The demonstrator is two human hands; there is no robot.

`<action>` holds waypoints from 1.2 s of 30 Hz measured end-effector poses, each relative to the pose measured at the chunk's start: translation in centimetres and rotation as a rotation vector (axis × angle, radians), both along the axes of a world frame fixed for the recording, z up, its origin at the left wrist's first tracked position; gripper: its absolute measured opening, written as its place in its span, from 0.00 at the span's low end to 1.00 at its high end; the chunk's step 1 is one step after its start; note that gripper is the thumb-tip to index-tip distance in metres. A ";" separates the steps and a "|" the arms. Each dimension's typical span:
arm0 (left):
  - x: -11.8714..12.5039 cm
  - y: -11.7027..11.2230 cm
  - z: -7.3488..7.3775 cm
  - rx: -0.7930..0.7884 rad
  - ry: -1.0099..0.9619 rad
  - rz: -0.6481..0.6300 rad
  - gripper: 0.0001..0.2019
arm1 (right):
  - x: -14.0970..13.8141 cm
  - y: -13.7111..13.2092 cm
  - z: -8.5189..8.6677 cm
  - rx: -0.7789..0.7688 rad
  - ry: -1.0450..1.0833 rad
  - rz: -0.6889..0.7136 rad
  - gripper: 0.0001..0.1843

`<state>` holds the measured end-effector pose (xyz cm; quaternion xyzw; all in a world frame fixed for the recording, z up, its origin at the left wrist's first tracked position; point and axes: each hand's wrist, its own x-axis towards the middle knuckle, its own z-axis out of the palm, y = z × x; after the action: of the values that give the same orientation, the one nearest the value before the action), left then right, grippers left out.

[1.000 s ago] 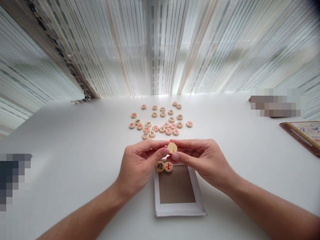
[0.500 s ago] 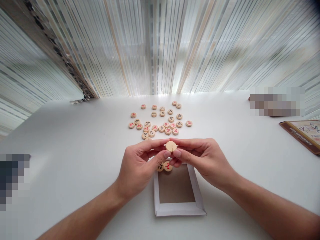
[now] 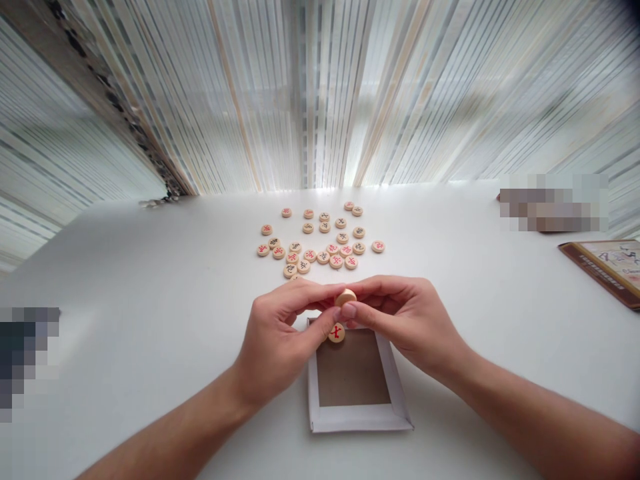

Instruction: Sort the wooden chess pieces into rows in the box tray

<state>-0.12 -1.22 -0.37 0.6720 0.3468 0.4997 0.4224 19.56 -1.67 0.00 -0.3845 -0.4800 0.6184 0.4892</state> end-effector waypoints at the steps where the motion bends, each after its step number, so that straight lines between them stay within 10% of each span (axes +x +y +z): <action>1: 0.0 0.0 0.0 0.062 0.039 0.001 0.16 | 0.0 0.0 -0.1 0.010 -0.018 -0.005 0.20; 13: 0.1 0.2 0.5 -0.200 -0.074 -0.038 0.13 | 0.3 0.2 -0.2 -0.072 0.006 0.101 0.19; 36: -0.1 -0.1 0.1 -0.197 -0.073 -0.043 0.15 | 0.5 0.2 0.0 -0.007 0.069 0.155 0.11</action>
<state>-0.19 -1.28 -0.24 0.6159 0.3639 0.4783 0.5094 20.09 -1.43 -0.04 -0.3264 -0.4890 0.6689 0.4549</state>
